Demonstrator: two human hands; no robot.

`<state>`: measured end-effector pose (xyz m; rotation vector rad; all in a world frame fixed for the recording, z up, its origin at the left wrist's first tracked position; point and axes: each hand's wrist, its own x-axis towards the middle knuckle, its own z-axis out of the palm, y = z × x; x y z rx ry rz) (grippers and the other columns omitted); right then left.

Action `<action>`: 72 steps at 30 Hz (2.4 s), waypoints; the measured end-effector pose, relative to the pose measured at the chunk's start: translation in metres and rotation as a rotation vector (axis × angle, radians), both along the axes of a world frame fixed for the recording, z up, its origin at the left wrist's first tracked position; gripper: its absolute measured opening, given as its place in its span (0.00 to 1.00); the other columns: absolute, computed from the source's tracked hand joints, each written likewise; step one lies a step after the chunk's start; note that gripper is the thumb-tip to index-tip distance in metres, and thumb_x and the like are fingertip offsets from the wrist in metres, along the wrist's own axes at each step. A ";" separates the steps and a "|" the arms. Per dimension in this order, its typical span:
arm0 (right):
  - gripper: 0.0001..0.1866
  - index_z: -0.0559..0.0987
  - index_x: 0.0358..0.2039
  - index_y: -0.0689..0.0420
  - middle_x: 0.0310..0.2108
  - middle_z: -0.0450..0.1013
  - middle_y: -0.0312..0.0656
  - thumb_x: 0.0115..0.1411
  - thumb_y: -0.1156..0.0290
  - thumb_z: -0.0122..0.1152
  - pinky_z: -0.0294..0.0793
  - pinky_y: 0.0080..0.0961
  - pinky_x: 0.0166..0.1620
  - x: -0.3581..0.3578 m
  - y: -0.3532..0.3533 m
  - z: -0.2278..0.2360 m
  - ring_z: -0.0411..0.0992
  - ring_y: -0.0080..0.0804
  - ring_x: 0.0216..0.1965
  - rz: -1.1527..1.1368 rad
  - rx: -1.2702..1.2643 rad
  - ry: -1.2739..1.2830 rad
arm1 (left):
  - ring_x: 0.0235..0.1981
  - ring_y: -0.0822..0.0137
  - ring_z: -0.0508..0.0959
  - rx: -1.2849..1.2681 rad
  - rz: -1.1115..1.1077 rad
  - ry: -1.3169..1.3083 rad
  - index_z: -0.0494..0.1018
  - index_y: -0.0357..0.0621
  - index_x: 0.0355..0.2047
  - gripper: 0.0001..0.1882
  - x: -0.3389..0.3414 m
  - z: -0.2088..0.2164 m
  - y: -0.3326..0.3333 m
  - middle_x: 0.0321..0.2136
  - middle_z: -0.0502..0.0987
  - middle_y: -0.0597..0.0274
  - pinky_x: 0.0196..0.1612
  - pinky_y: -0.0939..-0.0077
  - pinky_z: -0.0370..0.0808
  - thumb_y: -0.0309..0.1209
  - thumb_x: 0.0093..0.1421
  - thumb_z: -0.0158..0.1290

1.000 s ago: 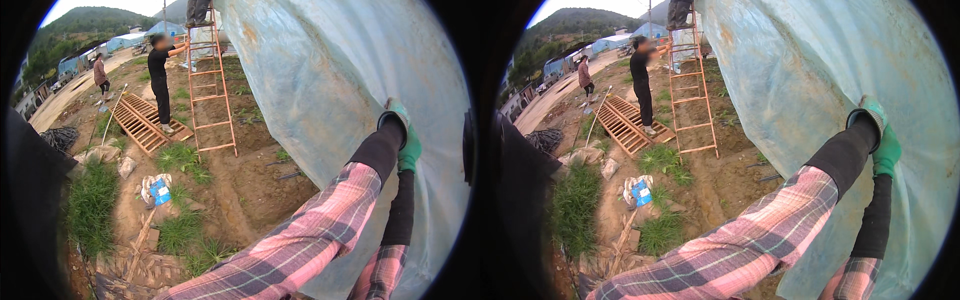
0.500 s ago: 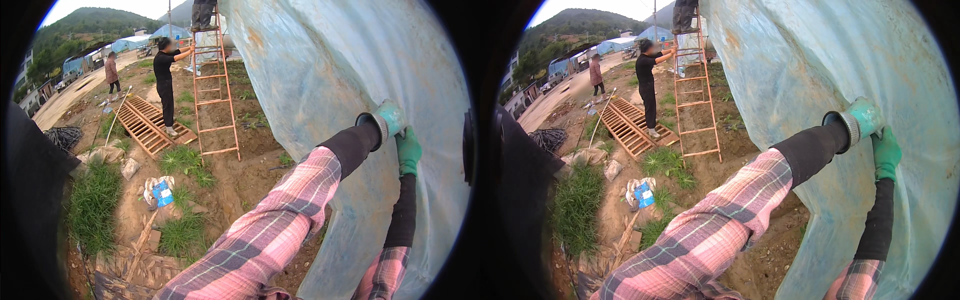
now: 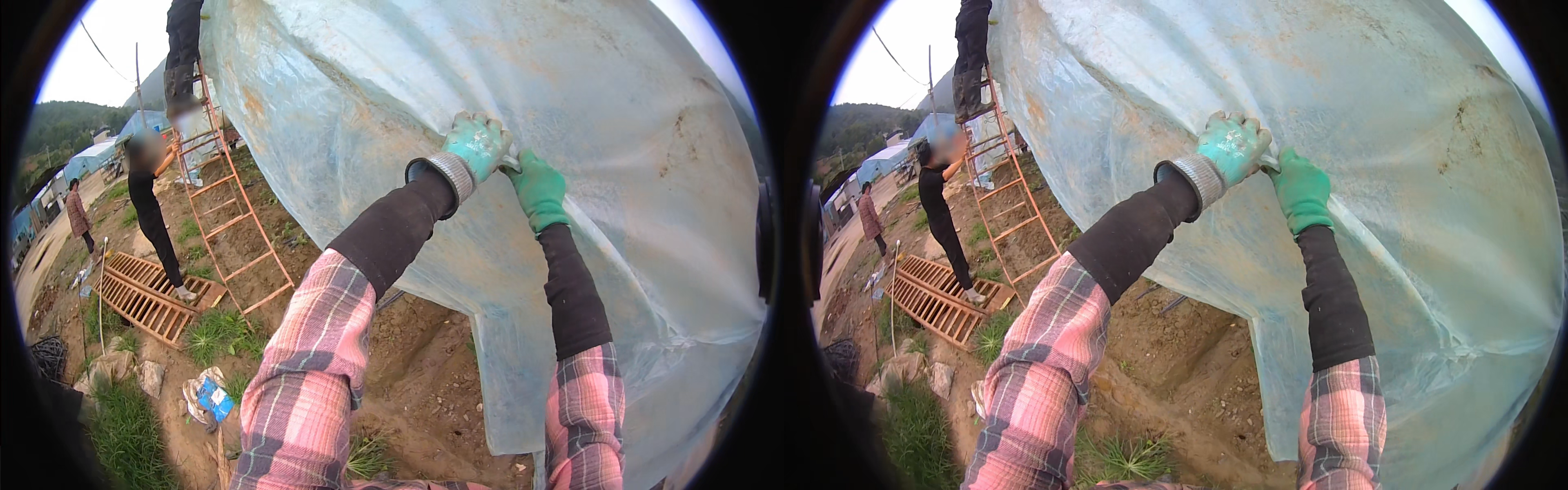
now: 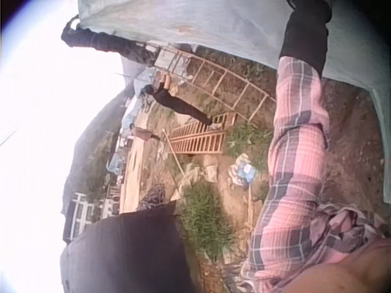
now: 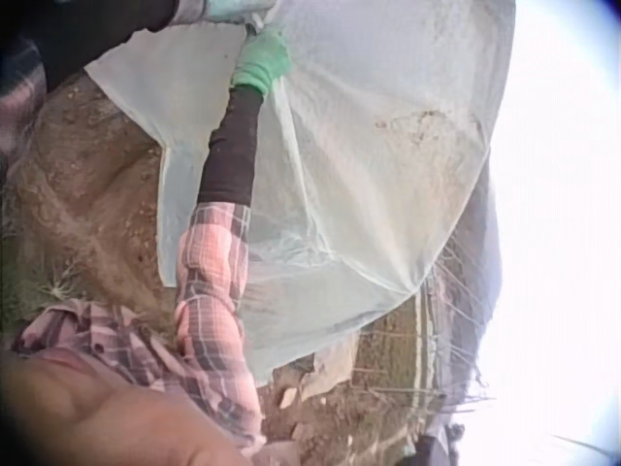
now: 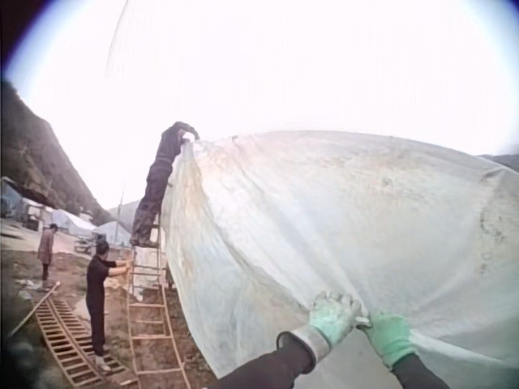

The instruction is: The person pulls and smooths a large translucent plastic sheet over a greenhouse frame while coordinating with others. They repeatedly lift, stretch, and adjust the sheet to cover the curved structure, working alongside coworkers who assist from ladders and the ground.

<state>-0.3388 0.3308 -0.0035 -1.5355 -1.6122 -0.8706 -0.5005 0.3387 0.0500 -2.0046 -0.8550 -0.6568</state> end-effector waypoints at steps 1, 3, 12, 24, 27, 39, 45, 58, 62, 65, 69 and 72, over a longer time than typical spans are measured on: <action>0.20 0.71 0.30 0.53 0.23 0.75 0.46 0.54 0.48 0.60 0.71 0.42 0.30 0.003 -0.001 0.000 0.75 0.48 0.28 -0.012 0.004 -0.004 | 0.45 0.58 0.75 -0.039 0.045 0.037 0.75 0.49 0.42 0.16 0.011 0.003 0.004 0.39 0.77 0.60 0.49 0.56 0.69 0.39 0.54 0.57; 0.20 0.71 0.31 0.53 0.24 0.75 0.46 0.55 0.49 0.60 0.71 0.41 0.30 0.005 -0.002 0.002 0.75 0.47 0.28 -0.011 0.029 -0.013 | 0.41 0.58 0.78 -0.115 0.145 0.117 0.78 0.49 0.39 0.11 0.028 0.013 0.002 0.36 0.79 0.61 0.46 0.58 0.71 0.37 0.56 0.54; 0.14 0.70 0.32 0.54 0.28 0.75 0.45 0.55 0.58 0.60 0.74 0.39 0.31 -0.004 0.003 -0.004 0.76 0.44 0.31 0.003 0.063 -0.003 | 0.44 0.57 0.79 -0.306 0.259 0.338 0.79 0.50 0.41 0.13 0.038 0.032 -0.004 0.41 0.80 0.59 0.47 0.61 0.73 0.35 0.60 0.48; 0.18 0.74 0.36 0.53 0.31 0.70 0.39 0.51 0.56 0.64 0.70 0.34 0.33 0.094 -0.122 -0.052 0.71 0.36 0.36 -0.277 0.062 -0.161 | 0.44 0.59 0.79 -0.274 0.283 0.355 0.79 0.50 0.41 0.12 0.042 0.030 -0.003 0.40 0.80 0.60 0.44 0.62 0.75 0.32 0.58 0.51; 0.16 0.73 0.34 0.54 0.30 0.70 0.41 0.54 0.57 0.62 0.70 0.37 0.33 0.107 -0.125 -0.064 0.71 0.39 0.34 -0.217 0.079 -0.166 | 0.41 0.59 0.80 -0.286 0.301 0.361 0.79 0.51 0.42 0.13 0.041 0.028 0.003 0.38 0.81 0.61 0.42 0.62 0.75 0.33 0.57 0.54; 0.27 0.77 0.29 0.59 0.26 0.74 0.53 0.42 0.46 0.68 0.70 0.41 0.34 0.093 -0.145 -0.004 0.73 0.52 0.30 -0.054 -0.395 0.051 | 0.40 0.59 0.80 -0.288 0.385 0.405 0.79 0.52 0.43 0.15 0.046 0.028 0.001 0.39 0.81 0.63 0.37 0.59 0.75 0.38 0.55 0.56; 0.27 0.77 0.27 0.59 0.25 0.74 0.52 0.39 0.47 0.71 0.70 0.42 0.35 0.097 -0.135 -0.016 0.73 0.51 0.31 -0.071 -0.356 0.037 | 0.34 0.52 0.80 -0.307 0.428 0.413 0.79 0.49 0.40 0.12 0.054 0.023 0.009 0.34 0.81 0.57 0.30 0.53 0.72 0.33 0.55 0.53; 0.20 0.75 0.26 0.56 0.24 0.74 0.48 0.40 0.56 0.72 0.71 0.41 0.30 0.100 -0.116 -0.048 0.74 0.49 0.26 -0.142 -0.045 0.014 | 0.28 0.56 0.80 -0.237 0.535 0.363 0.79 0.47 0.35 0.09 0.065 0.017 0.017 0.28 0.81 0.56 0.32 0.54 0.72 0.32 0.54 0.54; 0.19 0.74 0.25 0.55 0.23 0.74 0.47 0.41 0.57 0.72 0.72 0.40 0.29 0.100 -0.120 -0.054 0.74 0.48 0.25 -0.147 0.007 -0.022 | 0.29 0.57 0.80 -0.275 0.531 0.371 0.79 0.49 0.35 0.09 0.066 0.020 0.015 0.28 0.81 0.57 0.31 0.54 0.72 0.32 0.54 0.54; 0.18 0.74 0.24 0.54 0.22 0.73 0.46 0.41 0.57 0.72 0.72 0.40 0.29 0.091 -0.125 -0.054 0.74 0.47 0.25 -0.130 0.037 -0.048 | 0.30 0.58 0.80 -0.240 0.495 0.294 0.80 0.51 0.36 0.10 0.059 0.017 0.021 0.29 0.81 0.59 0.31 0.56 0.72 0.33 0.53 0.54; 0.18 0.73 0.24 0.54 0.21 0.73 0.45 0.41 0.57 0.72 0.72 0.39 0.28 0.094 -0.126 -0.055 0.74 0.46 0.24 -0.131 0.055 -0.045 | 0.32 0.58 0.80 -0.234 0.443 0.328 0.80 0.51 0.37 0.11 0.058 0.020 0.006 0.32 0.81 0.58 0.32 0.56 0.73 0.33 0.53 0.54; 0.19 0.73 0.25 0.54 0.21 0.73 0.46 0.42 0.57 0.72 0.72 0.39 0.28 0.096 -0.123 -0.059 0.74 0.46 0.24 -0.132 0.067 -0.048 | 0.33 0.57 0.80 -0.271 0.476 0.337 0.79 0.49 0.39 0.12 0.058 0.021 0.003 0.34 0.81 0.56 0.33 0.54 0.73 0.33 0.55 0.53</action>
